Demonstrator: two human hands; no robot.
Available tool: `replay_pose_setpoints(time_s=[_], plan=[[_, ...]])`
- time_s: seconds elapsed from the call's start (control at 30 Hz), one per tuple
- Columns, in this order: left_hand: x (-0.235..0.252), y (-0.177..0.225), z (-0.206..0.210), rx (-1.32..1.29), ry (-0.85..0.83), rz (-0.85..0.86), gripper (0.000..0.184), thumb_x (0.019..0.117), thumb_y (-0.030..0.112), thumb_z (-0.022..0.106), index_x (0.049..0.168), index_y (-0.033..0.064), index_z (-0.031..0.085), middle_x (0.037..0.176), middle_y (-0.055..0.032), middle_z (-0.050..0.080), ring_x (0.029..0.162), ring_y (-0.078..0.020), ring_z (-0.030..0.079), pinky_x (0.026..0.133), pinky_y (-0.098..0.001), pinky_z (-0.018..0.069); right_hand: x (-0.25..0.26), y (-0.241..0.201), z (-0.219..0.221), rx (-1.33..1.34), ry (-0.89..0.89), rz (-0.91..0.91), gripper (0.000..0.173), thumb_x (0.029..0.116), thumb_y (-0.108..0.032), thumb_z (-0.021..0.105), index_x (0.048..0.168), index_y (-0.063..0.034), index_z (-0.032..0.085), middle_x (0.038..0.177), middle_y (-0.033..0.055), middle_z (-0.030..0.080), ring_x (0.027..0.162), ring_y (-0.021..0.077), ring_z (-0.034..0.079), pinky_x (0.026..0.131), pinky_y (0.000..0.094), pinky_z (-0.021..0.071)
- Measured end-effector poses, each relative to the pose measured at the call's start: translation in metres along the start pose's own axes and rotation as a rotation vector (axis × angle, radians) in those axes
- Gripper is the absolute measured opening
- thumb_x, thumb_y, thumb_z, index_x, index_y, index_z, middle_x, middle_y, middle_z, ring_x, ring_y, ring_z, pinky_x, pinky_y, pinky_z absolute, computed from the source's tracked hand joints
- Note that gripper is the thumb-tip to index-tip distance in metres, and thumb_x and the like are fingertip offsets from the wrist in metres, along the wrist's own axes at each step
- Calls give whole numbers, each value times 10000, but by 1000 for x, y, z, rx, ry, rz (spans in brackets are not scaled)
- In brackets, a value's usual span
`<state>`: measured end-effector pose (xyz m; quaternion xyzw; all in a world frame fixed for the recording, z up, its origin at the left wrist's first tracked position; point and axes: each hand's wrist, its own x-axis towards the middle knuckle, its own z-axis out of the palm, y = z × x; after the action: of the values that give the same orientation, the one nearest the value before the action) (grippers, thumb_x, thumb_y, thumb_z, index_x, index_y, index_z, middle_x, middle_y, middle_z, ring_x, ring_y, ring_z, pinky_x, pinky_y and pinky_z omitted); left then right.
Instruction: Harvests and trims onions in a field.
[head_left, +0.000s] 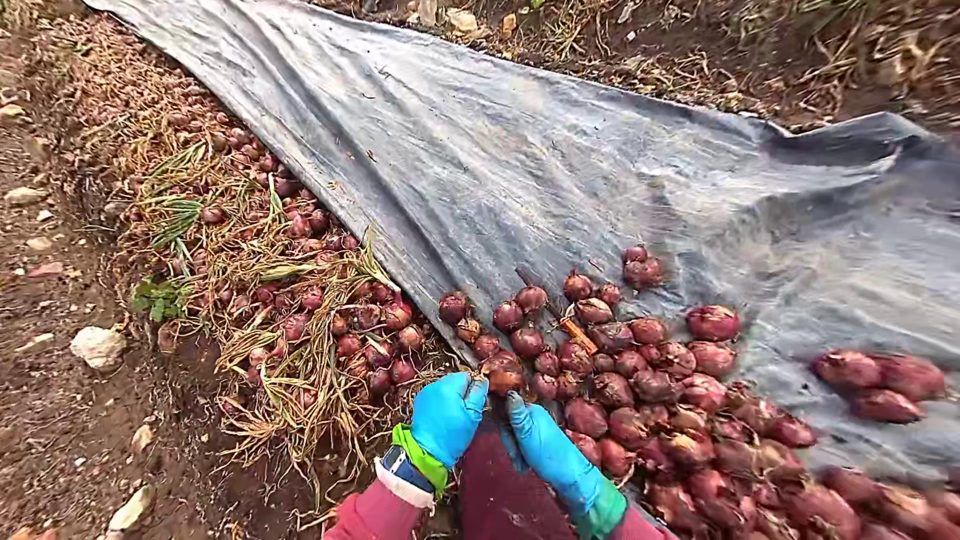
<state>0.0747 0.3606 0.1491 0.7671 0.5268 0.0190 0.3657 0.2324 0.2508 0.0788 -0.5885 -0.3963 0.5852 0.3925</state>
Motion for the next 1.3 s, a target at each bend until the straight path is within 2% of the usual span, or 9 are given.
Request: replay_pose_setpoints(time_s=[0.13,0.27,0.43,0.57,0.67,0.8,0.93,1.13,1.3], plan=[[59,-13,37,-102,-140,-168,443,1047,474,465,989,146,757,887,-28,737,855,-189,714,831,-486,581,16,35,-26,55,-30,203,869,905,-871,252,844,-105,658,595,47,587,476,199,583,484,393,545],[66,-11,75,-237,-254,2,403,1046,424,493,964,118,742,873,-11,731,825,-140,711,811,-422,602,29,45,-40,192,-13,262,866,917,-859,214,847,-107,639,590,46,584,478,193,583,479,379,542],[106,-89,69,-316,203,-277,341,1083,315,510,1077,57,732,816,-75,728,644,-197,684,632,-436,607,31,48,-59,407,222,155,807,924,-839,297,845,-100,612,553,44,549,417,190,548,419,356,527],[74,-83,37,-271,-94,-384,944,902,526,741,1626,117,295,1463,-164,574,1254,-277,640,1057,-498,540,41,17,-57,726,398,117,491,1108,-340,398,1055,67,667,845,204,720,679,298,719,627,431,635],[18,-18,55,-636,-364,-250,916,839,543,807,1538,99,415,1264,-65,702,1072,-162,719,922,-383,627,52,-12,-19,790,412,67,457,1128,-272,341,1244,55,639,1033,255,733,834,354,746,738,470,640],[-13,0,46,-681,-256,-251,467,1037,424,596,1375,102,597,820,-61,693,613,-184,653,578,-372,592,33,-33,-5,257,354,48,410,1048,-474,526,1181,-146,732,1053,17,760,999,153,721,924,383,605],[-50,4,18,-429,-141,-108,445,1016,482,595,1301,150,674,964,-9,742,784,-131,706,754,-385,618,-8,-53,7,10,332,29,514,1044,-541,483,875,-122,726,795,28,707,792,146,699,756,408,591],[-129,17,13,-281,-89,-5,467,992,533,607,1293,188,697,1056,32,764,979,-85,724,921,-389,603,-62,-81,6,19,686,-45,586,1023,-600,487,749,-122,687,634,53,609,572,194,586,541,451,493],[-184,-22,22,-399,-75,-79,431,995,475,639,1287,163,690,933,11,740,754,-108,694,712,-360,609,-79,-86,-107,510,1116,-302,459,1087,-391,482,1177,36,624,995,161,756,885,271,767,828,459,654]])
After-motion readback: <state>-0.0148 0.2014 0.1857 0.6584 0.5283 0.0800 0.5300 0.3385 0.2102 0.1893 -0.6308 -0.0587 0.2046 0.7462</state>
